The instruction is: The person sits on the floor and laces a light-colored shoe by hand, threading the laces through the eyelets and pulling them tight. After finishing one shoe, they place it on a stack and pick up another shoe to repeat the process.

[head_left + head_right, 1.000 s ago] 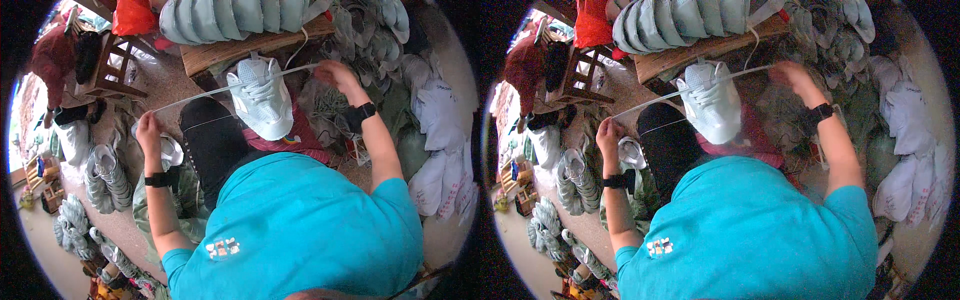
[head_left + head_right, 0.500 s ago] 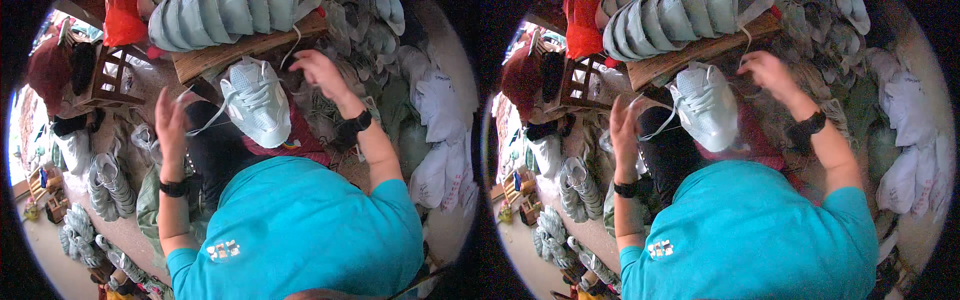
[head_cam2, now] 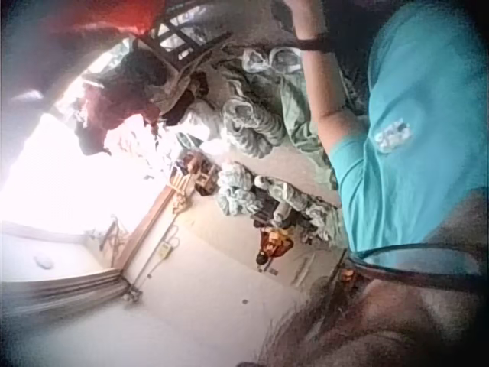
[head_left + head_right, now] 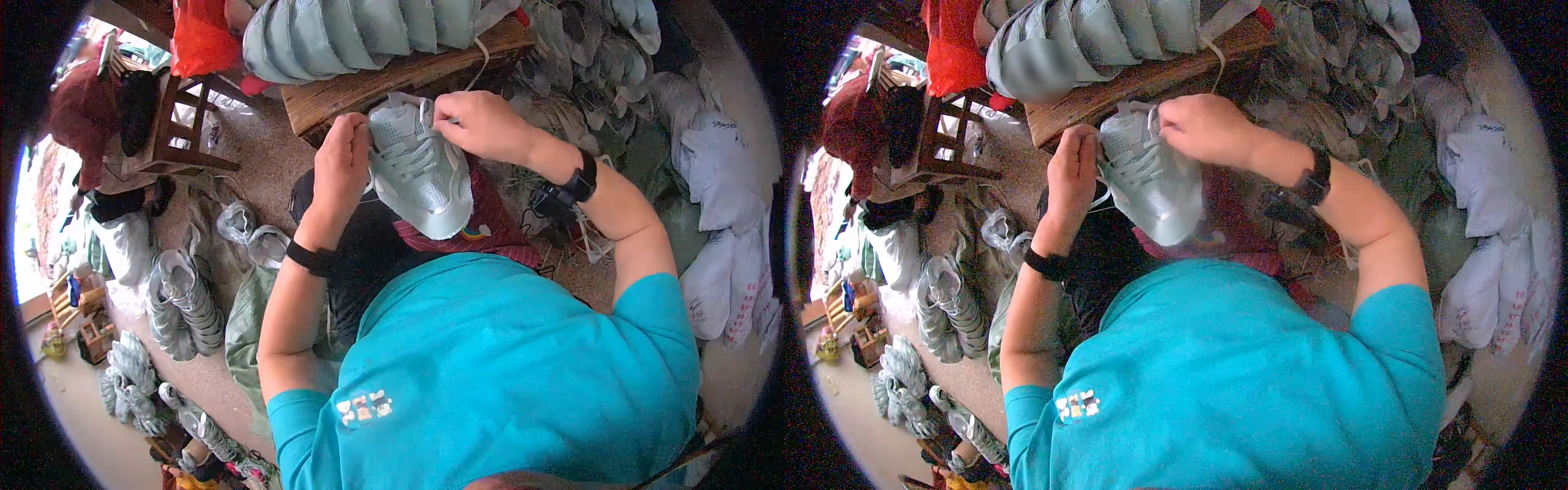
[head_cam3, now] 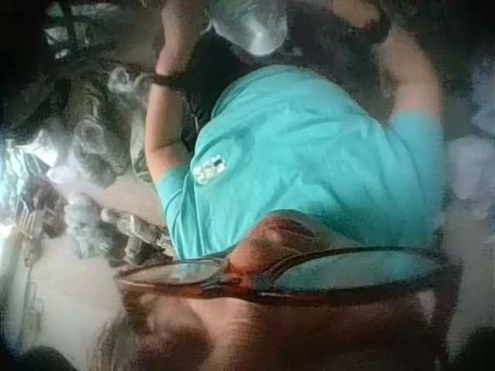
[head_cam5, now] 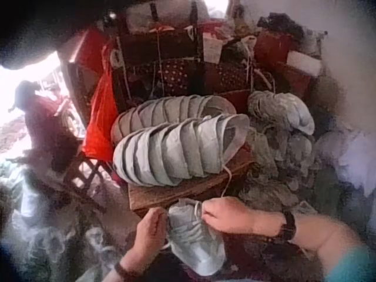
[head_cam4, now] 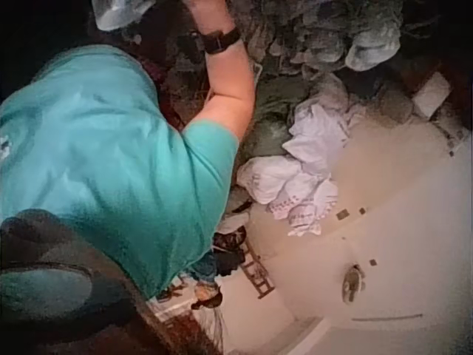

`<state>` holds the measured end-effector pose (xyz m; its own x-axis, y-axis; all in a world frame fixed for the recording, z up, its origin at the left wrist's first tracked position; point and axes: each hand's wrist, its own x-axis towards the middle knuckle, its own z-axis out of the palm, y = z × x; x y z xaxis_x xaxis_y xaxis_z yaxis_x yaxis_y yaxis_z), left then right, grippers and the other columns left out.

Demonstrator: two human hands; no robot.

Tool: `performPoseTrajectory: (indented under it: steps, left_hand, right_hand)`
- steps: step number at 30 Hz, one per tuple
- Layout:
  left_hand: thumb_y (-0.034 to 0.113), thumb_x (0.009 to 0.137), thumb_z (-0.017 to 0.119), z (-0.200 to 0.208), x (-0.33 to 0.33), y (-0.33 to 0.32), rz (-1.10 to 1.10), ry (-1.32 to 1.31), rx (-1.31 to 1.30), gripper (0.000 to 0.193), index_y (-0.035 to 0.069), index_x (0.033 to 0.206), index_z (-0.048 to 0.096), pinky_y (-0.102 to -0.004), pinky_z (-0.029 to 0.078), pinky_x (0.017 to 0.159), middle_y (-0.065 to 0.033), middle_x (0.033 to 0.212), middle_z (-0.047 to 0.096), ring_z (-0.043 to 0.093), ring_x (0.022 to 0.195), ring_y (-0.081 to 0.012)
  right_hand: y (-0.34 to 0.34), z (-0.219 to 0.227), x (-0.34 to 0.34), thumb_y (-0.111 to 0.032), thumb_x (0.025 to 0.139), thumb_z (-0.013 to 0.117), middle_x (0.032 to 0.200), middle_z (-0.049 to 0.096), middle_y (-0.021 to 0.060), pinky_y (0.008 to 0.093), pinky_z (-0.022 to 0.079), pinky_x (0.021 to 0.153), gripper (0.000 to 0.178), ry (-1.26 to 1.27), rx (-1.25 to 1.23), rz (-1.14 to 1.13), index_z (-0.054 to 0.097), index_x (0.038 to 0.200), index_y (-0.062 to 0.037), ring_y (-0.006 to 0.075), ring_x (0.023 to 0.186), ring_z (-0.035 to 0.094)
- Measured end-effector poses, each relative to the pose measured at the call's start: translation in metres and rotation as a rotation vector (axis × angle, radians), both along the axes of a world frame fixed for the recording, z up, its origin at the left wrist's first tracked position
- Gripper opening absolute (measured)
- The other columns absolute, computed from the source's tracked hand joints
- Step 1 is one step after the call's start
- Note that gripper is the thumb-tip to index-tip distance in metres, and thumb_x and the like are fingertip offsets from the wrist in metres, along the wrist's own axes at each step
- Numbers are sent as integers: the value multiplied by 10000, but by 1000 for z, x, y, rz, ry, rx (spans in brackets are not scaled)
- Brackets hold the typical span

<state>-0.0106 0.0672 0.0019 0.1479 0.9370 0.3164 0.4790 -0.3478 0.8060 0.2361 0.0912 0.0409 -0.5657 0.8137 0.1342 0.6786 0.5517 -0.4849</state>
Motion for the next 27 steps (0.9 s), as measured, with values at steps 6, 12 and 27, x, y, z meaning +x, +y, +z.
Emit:
performPoseTrajectory:
  steps: [6,12,27]
  left_hand:
    - [33,925,535,7,4,-2,-24,-84,28,113,32,1034,564,-321,492,638,-130,832,588,611,687,-241]
    - [22,920,539,17,20,7,-30,-63,51,103,25,1019,565,-331,500,637,-136,849,581,620,680,-259]
    - [144,919,656,-14,-13,-31,94,-202,-407,145,1,905,632,-197,412,618,34,771,585,490,697,-43]
  right_hand:
    - [-5,6,-16,-97,755,610,722,606,129,395,513,626,234,-325,359,176,535,942,22,304,735,650]
    - [-6,-6,-15,-65,794,549,719,633,187,450,532,575,247,-263,293,174,489,1017,22,361,674,662]
    - [21,30,-18,-121,858,516,756,648,226,505,523,602,267,-637,-35,354,467,1077,24,395,731,666]
